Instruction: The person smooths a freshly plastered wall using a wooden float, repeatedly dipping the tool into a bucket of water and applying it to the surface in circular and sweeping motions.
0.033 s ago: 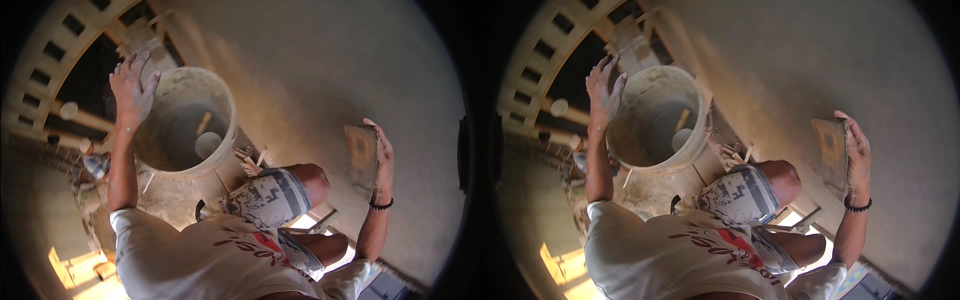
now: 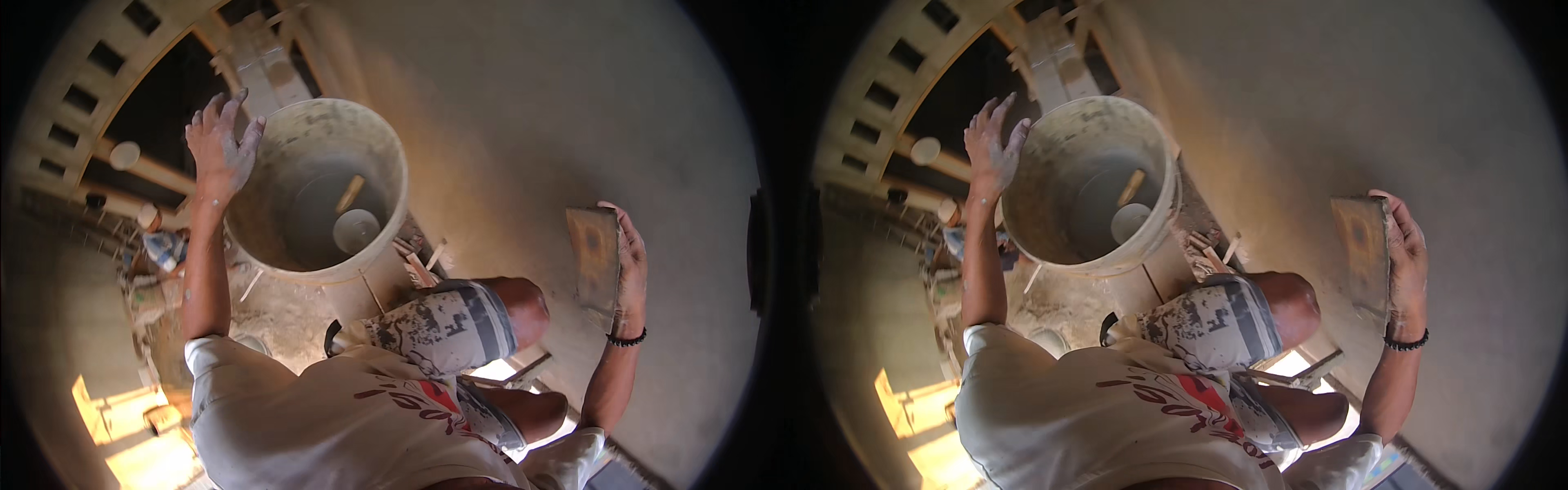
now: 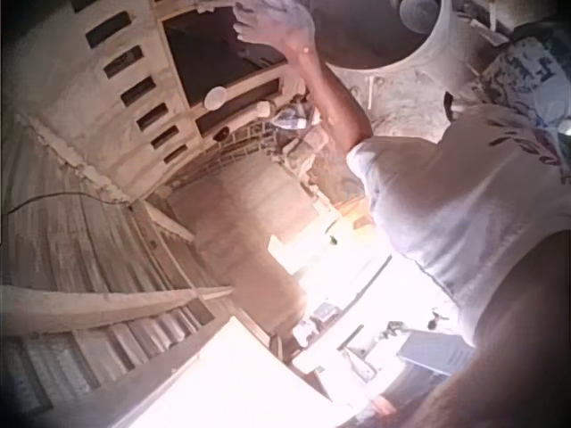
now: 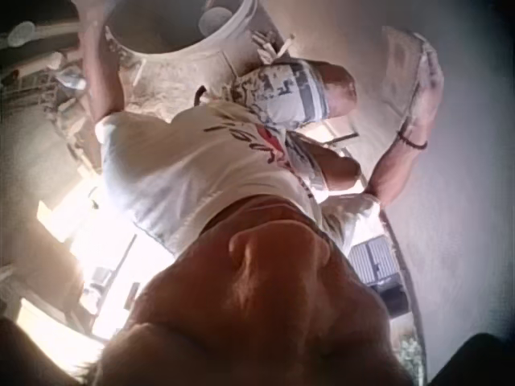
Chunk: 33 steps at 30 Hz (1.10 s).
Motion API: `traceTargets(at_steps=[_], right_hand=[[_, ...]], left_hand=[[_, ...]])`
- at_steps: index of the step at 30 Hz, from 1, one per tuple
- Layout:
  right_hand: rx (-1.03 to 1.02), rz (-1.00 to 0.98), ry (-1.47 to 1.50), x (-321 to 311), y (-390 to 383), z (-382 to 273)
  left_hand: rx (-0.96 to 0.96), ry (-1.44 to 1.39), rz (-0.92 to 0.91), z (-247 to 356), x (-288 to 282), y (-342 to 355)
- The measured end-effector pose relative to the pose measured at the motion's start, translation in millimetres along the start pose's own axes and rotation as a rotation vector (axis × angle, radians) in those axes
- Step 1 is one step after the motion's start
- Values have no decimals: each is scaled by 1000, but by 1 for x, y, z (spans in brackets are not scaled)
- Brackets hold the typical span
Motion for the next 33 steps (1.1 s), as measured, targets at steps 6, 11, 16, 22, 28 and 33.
traceTargets(at_steps=[6, 11, 16, 22, 28, 33], right_hand=[[66, -421, 173, 132, 112, -9], [63, -645, 18, 208, 128, -18], [4, -860, -302, 260, 135, -18], [-460, -1041, -656, 349, 138, 32], [-551, -1149, -1110, 448, 132, 132], [-685, -897, -959, 463, 116, 214]], left_hand=[[-747, -363, -566, -127, 37, -84], [-913, -1067, -651, -94, 32, -85], [-498, -673, -563, -100, 35, -85], [-301, -403, -431, -32, -4, -87], [-172, -437, -333, 32, -20, -90], [-186, -439, -368, 59, -17, -93]])
Point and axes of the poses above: each hand's wrist, its own y-axis towards the middle knuckle, its own x-axis out of the palm, z = x × y, the point moved 1 cm from there along y, towards the middle knuckle, and after that the axes turned 1 degree about -x, right-handed, at the moved point
